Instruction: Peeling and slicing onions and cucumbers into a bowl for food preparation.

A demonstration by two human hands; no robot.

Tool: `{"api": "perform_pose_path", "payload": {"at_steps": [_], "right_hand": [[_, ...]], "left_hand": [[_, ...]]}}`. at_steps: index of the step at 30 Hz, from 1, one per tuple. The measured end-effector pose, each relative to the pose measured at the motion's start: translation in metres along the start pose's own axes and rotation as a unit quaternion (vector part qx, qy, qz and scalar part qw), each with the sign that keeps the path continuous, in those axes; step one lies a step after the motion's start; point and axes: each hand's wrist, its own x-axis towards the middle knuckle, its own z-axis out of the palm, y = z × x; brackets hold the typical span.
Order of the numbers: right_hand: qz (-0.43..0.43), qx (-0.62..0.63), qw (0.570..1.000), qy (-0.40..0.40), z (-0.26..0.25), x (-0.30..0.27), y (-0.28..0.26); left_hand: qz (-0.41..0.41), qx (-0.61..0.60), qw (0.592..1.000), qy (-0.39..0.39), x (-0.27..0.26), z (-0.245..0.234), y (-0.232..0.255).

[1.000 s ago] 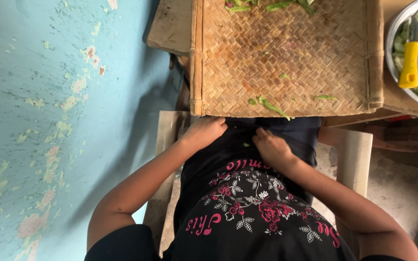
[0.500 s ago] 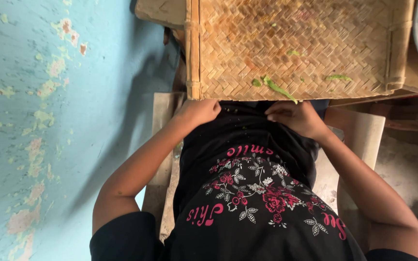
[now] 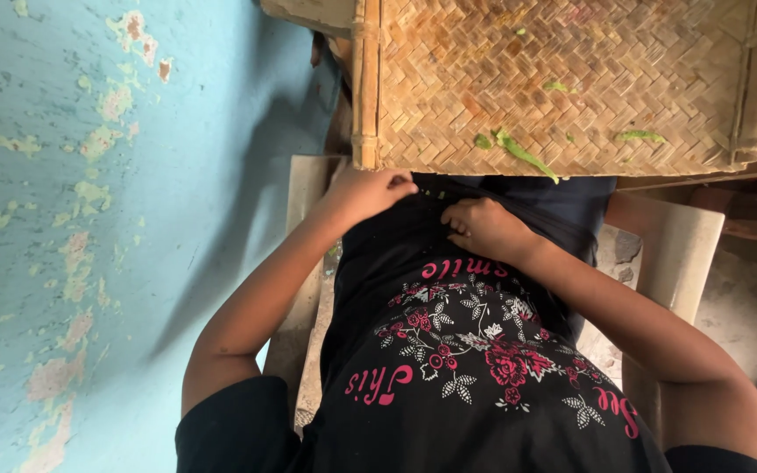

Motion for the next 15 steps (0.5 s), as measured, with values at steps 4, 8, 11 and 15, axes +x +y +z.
{"api": "perform_pose_path", "payload": {"at_steps": [4,8,11,15], "right_hand": [[0.050,0.099,0.994,0.002,0.007,-0.005,0.006],[0.052,0.164,0.984,-0.036,-0.046,-0.016,-0.018],[0.098,0.152,0.983,-0.026,-0.126,-0.032,-0.070],[0.065,0.190,0.972,0.121,-0.195,-0.050,-0.078]], "left_hand": [[-0.031,-0.012,0.998,-0.050,-0.007,0.017,0.003],[-0.123,-0.036,0.986,-0.109,-0.004,-0.020,0.037],[0.110,0.206,0.971,0.049,-0.010,0.013,0.010],[0.146,0.134,0.978,0.057,-0.020,-0.005,0.077]]}}
